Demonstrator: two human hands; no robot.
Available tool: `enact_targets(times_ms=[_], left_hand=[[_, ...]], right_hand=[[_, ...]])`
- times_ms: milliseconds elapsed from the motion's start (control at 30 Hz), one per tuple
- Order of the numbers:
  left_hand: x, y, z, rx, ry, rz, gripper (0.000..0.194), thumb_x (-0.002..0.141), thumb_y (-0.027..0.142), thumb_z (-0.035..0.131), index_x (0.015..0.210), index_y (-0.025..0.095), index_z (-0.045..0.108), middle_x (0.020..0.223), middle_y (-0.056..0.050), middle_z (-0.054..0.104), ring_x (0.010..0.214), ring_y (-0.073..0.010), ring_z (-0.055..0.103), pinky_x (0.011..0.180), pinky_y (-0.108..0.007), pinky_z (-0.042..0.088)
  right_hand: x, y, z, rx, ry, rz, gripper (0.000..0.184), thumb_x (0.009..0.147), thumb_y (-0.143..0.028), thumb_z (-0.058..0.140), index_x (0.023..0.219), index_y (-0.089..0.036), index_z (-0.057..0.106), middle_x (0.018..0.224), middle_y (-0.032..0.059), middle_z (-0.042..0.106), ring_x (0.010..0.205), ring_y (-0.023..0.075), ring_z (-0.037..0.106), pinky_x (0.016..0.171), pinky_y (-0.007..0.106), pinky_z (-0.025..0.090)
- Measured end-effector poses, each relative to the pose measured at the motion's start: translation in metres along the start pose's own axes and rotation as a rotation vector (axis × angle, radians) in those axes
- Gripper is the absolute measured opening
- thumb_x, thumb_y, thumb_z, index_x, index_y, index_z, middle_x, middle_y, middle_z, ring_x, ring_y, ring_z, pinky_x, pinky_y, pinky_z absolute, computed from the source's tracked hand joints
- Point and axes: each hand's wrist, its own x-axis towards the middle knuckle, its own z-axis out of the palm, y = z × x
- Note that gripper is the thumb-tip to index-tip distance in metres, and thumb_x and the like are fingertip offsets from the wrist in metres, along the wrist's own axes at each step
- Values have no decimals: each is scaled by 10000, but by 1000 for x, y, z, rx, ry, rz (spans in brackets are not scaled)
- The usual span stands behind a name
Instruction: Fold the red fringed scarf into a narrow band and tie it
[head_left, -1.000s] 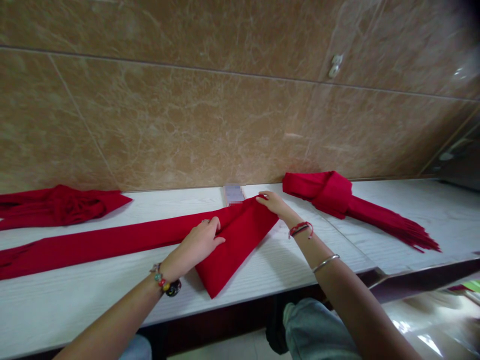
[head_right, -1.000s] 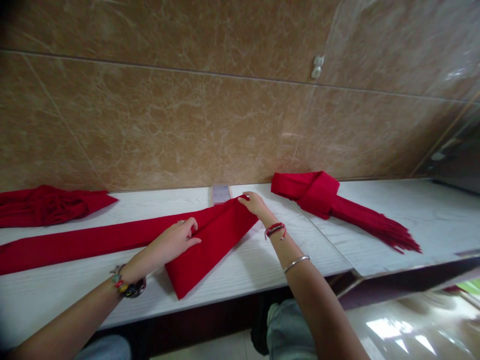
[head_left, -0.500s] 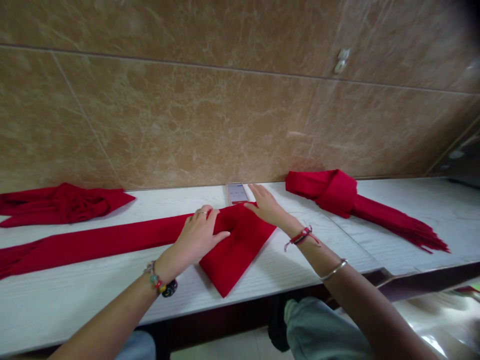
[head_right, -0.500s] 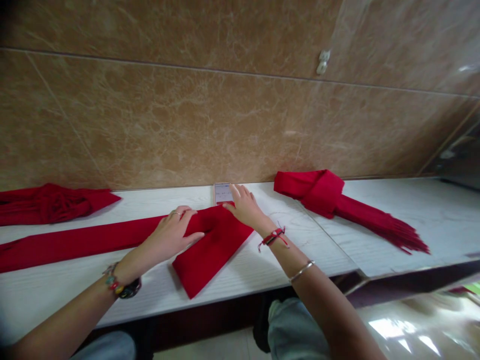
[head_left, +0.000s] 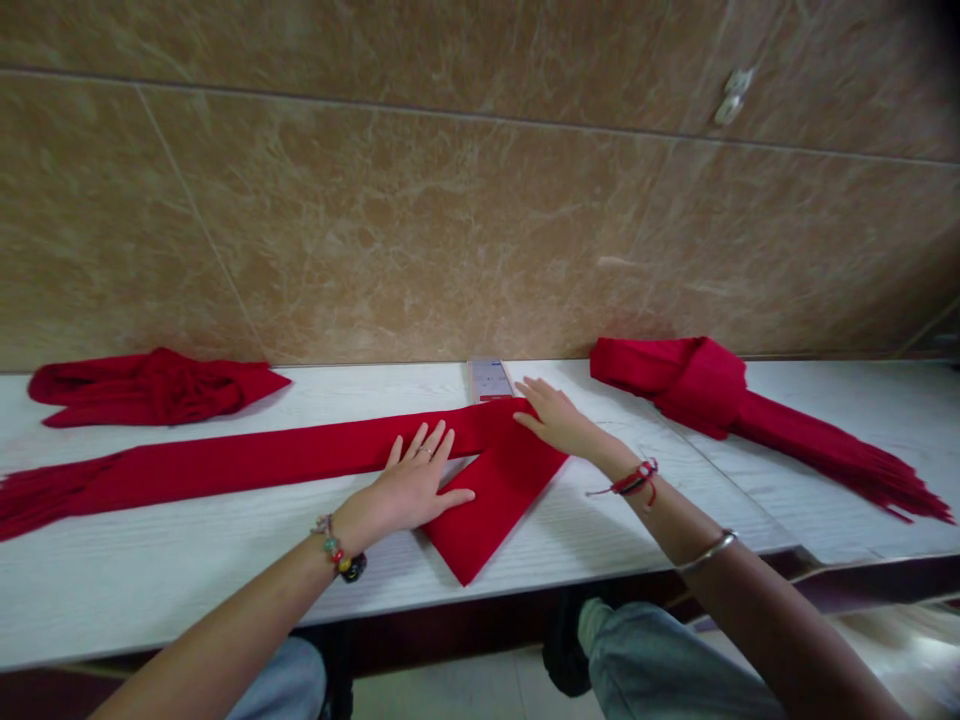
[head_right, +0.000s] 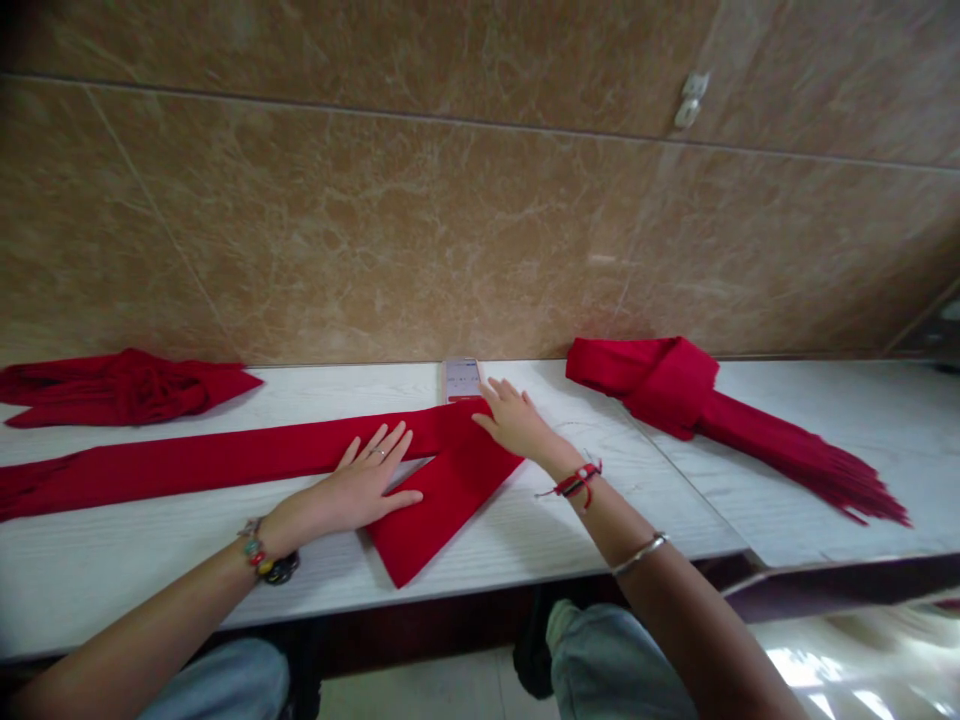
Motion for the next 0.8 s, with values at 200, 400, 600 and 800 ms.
enact_targets(times_ms=[200,400,600,800], left_hand=[[5,24,-9,-50,104,22,394,825,400,495,1071,104,580,1049,-163,613,967,-269,574,828,-336,417],[9,14,-36,-248,-13,76,200,751,304,518,770,151,645,791,-54,678,702,-181,602,604,-247,400],[-10,-28,-59,-331,-190,17,374,678,265,527,1041,178,558,953,-23,650,788,-164,590,642,-224,429],[-17,-32,-48,-91,-231,-23,401,706,286,545,1087,162,540,1060,-92,618,895,-208,576,764,-275,427]], right_hand=[[17,39,-15,137,-55,319,401,839,-291,485,1168,-72,548,1060,171,637,937,238,600,793,308,447],[22,35,-14,197,-34,297,240,781,-304,546,848,-120,685,826,71,696,761,200,616,645,255,441],[22,26,-9,314,-11,284,305,863,-292,407,993,-160,650,978,80,677,850,182,606,711,258,442],[22,22,13,419,-51,356,392,801,-201,496,1179,-107,537,1002,124,664,861,179,614,733,259,457]])
